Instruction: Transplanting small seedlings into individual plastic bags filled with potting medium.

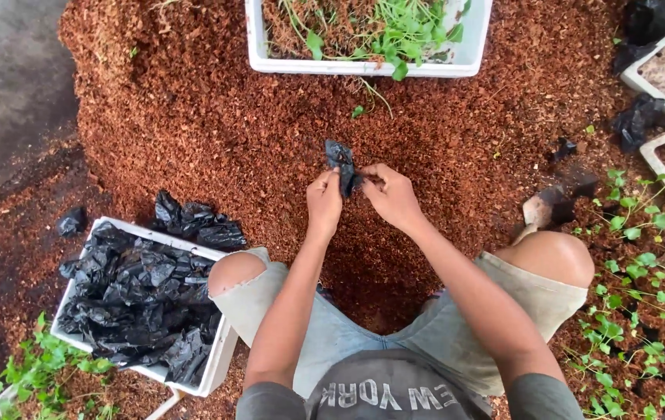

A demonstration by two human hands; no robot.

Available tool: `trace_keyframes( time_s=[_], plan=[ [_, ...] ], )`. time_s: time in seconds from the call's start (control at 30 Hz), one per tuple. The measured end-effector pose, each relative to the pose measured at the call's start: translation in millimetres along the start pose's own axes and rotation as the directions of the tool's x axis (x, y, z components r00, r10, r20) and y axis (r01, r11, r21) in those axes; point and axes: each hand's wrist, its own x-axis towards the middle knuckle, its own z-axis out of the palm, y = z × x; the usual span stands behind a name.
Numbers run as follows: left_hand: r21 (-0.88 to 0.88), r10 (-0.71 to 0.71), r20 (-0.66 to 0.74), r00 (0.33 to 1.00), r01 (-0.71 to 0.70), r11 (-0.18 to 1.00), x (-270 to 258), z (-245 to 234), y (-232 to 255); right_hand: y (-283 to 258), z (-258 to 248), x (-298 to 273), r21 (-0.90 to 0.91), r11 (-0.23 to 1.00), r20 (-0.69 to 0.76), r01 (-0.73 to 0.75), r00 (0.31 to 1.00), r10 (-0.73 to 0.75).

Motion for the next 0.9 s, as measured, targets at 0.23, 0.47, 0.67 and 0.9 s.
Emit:
trace_keyframes(
  time_s=[0.23,0.47,0.67,0.9],
  plan=[
    [0.032,0.004,0.078,0.997,-0.006,0.999,16,19,-11,21,-10,8,-0.193,0.919,-0.106,0.344,0.924,-0.368],
    [-0.151,-0.179,-0.015,0.984,0.174,0.973,47,45,-97,38,-9,20,-0.577,0.733,-0.068,0.358,0.874,-0.481],
    [-0.267,-0.35,0.064,0.935,0.354,0.896,56,56,-112,62,-6,37,-0.709,0.615,-0.072,0.345,0.832,-0.55],
    [0.252,-0.126,0.193,0.973,0.075,0.965,42,39,-67,83,-14,49,-0.752,0.605,-0.095,0.262,0.865,-0.493]
  ],
)
